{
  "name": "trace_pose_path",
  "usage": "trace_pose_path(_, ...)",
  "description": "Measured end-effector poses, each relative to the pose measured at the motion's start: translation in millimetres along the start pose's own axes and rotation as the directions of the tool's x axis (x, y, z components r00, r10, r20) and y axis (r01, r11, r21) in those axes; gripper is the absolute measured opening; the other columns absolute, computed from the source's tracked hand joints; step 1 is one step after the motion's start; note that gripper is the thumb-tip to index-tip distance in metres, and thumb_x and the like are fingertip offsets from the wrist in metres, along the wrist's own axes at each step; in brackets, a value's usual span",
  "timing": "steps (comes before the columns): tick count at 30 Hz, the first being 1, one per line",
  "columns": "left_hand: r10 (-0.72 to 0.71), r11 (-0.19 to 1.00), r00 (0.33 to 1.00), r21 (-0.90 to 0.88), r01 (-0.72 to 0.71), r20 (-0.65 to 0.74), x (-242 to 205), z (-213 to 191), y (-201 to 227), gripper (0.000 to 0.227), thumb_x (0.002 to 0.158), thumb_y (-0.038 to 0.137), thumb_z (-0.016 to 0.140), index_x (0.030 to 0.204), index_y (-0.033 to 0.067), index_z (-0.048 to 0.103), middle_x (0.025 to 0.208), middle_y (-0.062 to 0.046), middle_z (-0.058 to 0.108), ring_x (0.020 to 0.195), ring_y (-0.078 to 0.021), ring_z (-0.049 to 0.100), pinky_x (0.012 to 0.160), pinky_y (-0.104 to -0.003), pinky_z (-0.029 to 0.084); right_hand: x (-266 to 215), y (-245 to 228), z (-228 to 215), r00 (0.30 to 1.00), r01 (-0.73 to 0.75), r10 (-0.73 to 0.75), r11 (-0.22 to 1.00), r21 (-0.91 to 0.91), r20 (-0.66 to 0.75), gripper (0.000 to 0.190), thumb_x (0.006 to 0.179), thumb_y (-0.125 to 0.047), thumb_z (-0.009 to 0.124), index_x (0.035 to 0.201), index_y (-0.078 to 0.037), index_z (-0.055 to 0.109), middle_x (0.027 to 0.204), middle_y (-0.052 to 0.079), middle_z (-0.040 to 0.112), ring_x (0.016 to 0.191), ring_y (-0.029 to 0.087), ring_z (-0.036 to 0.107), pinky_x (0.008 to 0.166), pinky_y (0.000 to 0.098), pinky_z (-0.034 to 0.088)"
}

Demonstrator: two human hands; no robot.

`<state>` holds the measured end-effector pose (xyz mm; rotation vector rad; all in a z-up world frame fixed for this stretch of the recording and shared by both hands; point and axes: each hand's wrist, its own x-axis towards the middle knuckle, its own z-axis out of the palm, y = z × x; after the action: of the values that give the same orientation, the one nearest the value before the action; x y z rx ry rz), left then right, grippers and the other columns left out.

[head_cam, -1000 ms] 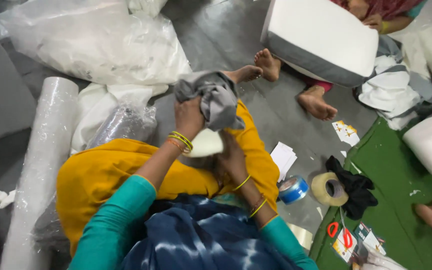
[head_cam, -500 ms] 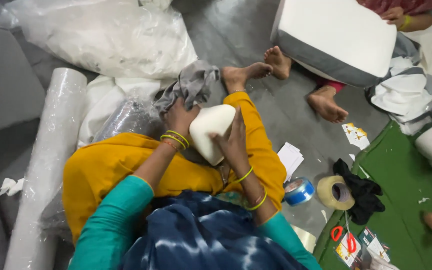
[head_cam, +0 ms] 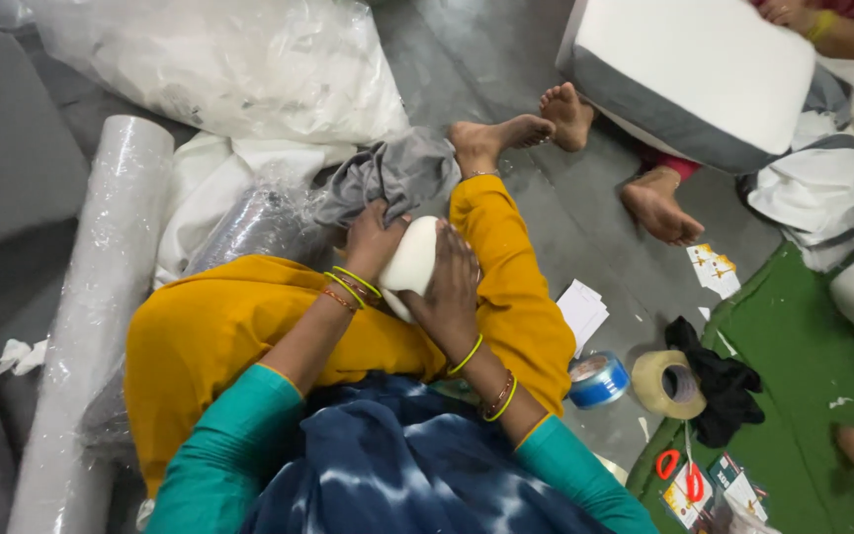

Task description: The person sits on the floor and inserts a white foam insert into a gray fabric pillow cover. They align the foam with the cover opening, push it inside, and adjust the fabric to fit the insert.

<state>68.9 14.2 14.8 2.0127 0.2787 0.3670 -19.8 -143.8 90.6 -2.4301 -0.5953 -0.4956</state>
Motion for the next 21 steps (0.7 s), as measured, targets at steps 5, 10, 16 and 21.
trace_pose_path(5, 0.043, 0.972, 0.997, -0.233, -0.027, 0.065, -20, -15, 4, 0.036, 0.083, 0.031, 0.073, 0.1, 0.0004, 0.068, 0.091, -0.022, 0.07, 0.083, -0.0379, 0.068, 0.075, -0.044, 0.052, -1, 17, -2, 0.99, 0.128, -0.127, 0.992, -0.008, 0.057, 0.089, 0.071, -0.026, 0.083, 0.148, -0.002, 0.047, 0.137, 0.017, 0.06, 0.13, 0.035, 0.054, 0.111, 0.0522, 0.035)
trace_pose_path(10, 0.004, 0.982, 0.994, -0.186, 0.016, 0.11, -26, -32, 23, 0.033, 0.082, 0.029, 0.072, 0.098, 0.0004, 0.068, 0.084, -0.022, 0.068, 0.077, -0.0374, 0.067, 0.072, -0.044, 0.052, 17, 23, 11, 0.968, 0.186, -0.179, 0.982, -0.021, 0.174, 0.064, 0.068, -0.026, 0.083, 0.125, -0.004, 0.063, 0.12, 0.015, 0.067, 0.115, 0.035, 0.06, 0.096, 0.05, 0.041)
trace_pose_path(16, 0.095, 0.993, 0.989, -0.076, -0.087, 0.116, -23, -44, 25, 0.035, 0.082, 0.031, 0.076, 0.096, 0.0003, 0.067, 0.089, -0.024, 0.069, 0.088, -0.0443, 0.067, 0.075, -0.048, 0.051, 45, 33, 60, 0.924, 0.194, -0.157, 0.978, -0.072, 0.349, 0.045, 0.068, -0.025, 0.081, 0.101, 0.002, 0.066, 0.1, 0.023, 0.068, 0.099, 0.042, 0.063, 0.089, 0.0493, 0.049)
trace_pose_path(21, 0.017, 0.999, 0.997, 0.05, -0.021, 0.08, -20, -44, 30, 0.032, 0.082, 0.031, 0.075, 0.098, 0.0039, 0.068, 0.094, -0.024, 0.071, 0.095, -0.0472, 0.065, 0.08, -0.053, 0.05, 59, 72, 103, 0.947, 0.188, -0.152, 0.977, -0.104, 0.282, 0.025, 0.073, -0.018, 0.075, 0.089, 0.0, 0.071, 0.091, 0.024, 0.071, 0.09, 0.044, 0.066, 0.085, 0.0522, 0.049)
